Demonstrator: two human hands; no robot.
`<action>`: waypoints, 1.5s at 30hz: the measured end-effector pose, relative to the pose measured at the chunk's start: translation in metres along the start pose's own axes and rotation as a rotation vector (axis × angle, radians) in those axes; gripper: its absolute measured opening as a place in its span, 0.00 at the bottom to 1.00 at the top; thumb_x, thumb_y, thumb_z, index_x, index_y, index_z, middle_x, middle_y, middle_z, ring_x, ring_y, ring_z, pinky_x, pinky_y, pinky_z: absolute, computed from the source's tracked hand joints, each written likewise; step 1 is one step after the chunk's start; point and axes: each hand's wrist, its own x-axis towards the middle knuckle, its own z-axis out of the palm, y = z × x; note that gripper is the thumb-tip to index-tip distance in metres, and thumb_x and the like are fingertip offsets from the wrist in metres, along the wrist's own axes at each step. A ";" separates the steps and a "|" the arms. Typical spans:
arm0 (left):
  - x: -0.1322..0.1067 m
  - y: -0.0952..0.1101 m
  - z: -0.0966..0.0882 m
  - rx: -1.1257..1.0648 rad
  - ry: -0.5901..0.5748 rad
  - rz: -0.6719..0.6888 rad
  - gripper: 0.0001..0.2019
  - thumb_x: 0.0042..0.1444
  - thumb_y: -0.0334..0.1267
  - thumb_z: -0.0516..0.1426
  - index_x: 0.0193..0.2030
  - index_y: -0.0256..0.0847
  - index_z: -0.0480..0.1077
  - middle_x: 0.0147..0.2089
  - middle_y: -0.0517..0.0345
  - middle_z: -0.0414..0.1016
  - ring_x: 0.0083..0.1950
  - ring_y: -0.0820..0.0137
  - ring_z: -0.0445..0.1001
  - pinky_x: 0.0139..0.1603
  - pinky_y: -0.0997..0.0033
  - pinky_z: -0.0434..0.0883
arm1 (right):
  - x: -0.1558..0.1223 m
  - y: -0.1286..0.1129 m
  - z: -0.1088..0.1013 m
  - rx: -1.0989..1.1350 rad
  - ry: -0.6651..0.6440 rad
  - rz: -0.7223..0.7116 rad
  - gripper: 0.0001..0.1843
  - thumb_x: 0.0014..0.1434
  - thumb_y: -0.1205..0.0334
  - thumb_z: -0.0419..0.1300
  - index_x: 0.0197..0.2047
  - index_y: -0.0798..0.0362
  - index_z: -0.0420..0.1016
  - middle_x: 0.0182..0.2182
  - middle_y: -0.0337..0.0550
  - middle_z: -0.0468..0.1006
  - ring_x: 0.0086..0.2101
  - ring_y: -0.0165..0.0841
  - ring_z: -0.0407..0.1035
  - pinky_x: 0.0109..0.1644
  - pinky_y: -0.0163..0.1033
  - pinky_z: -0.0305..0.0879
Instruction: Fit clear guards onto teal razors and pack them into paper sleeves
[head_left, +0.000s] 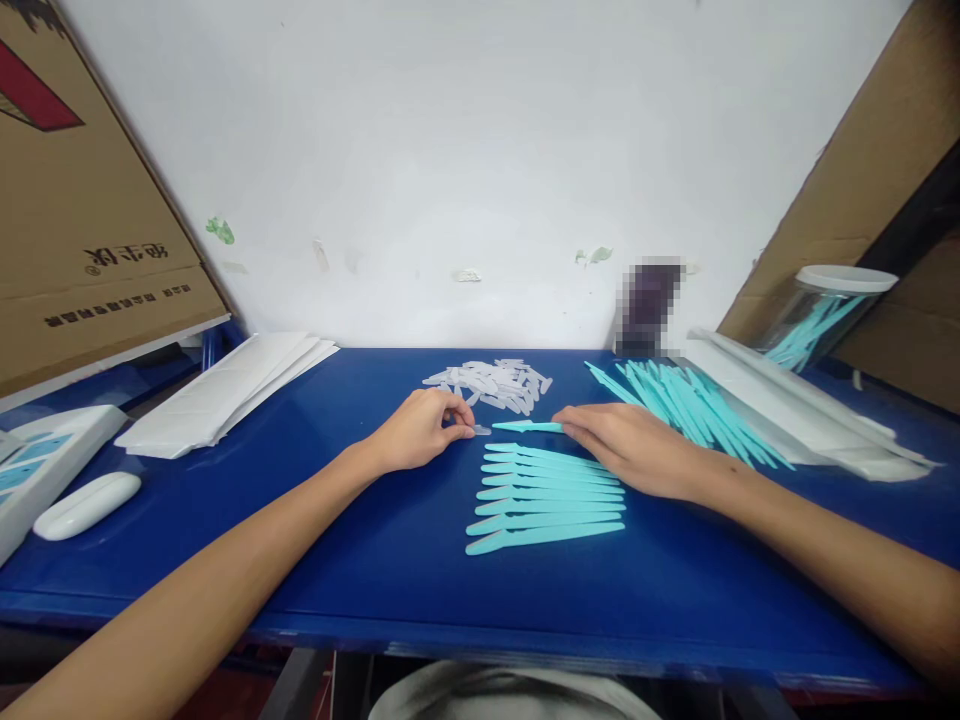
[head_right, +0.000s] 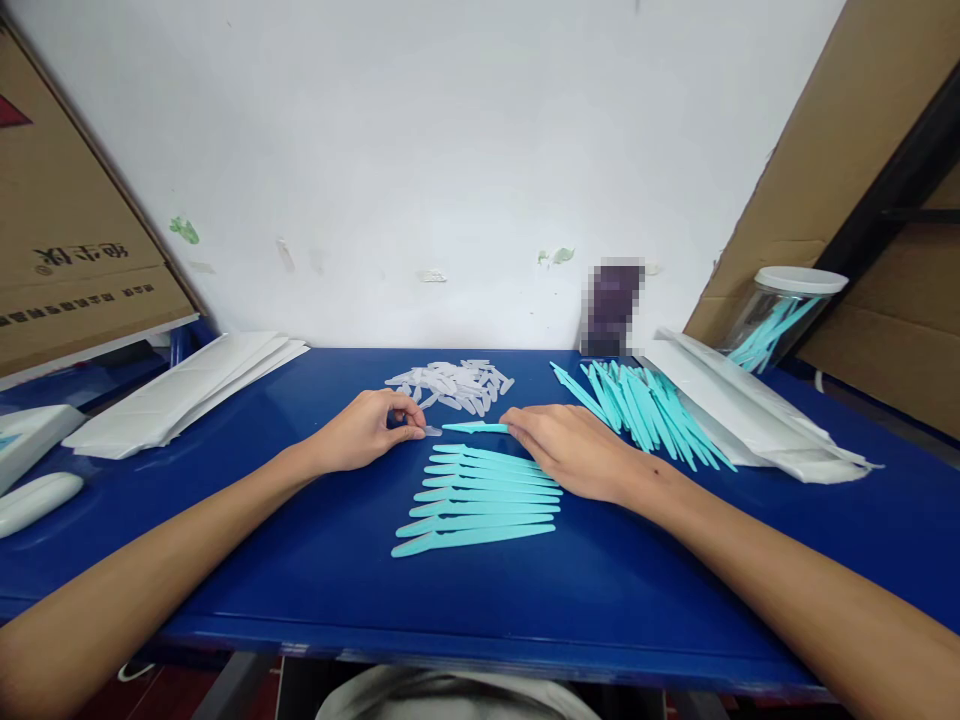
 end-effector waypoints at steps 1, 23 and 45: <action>0.000 0.000 0.000 -0.003 0.007 0.009 0.04 0.60 0.38 0.63 0.36 0.42 0.79 0.37 0.59 0.82 0.39 0.66 0.76 0.41 0.69 0.68 | 0.000 -0.001 0.000 -0.004 -0.013 0.000 0.20 0.74 0.55 0.43 0.51 0.49 0.76 0.39 0.47 0.83 0.38 0.41 0.77 0.42 0.42 0.67; -0.001 -0.012 -0.014 0.326 0.092 0.111 0.13 0.67 0.41 0.53 0.42 0.40 0.79 0.32 0.58 0.80 0.32 0.68 0.74 0.50 0.59 0.63 | -0.001 0.002 -0.005 -0.165 -0.034 -0.039 0.21 0.73 0.56 0.46 0.52 0.52 0.79 0.45 0.50 0.80 0.40 0.39 0.76 0.39 0.41 0.65; -0.005 -0.029 -0.031 0.492 -0.113 0.127 0.18 0.70 0.39 0.49 0.56 0.45 0.78 0.44 0.49 0.76 0.42 0.61 0.77 0.40 0.67 0.68 | 0.001 -0.005 -0.010 -0.015 -0.131 0.023 0.12 0.68 0.56 0.52 0.35 0.50 0.72 0.29 0.41 0.75 0.27 0.33 0.66 0.31 0.38 0.54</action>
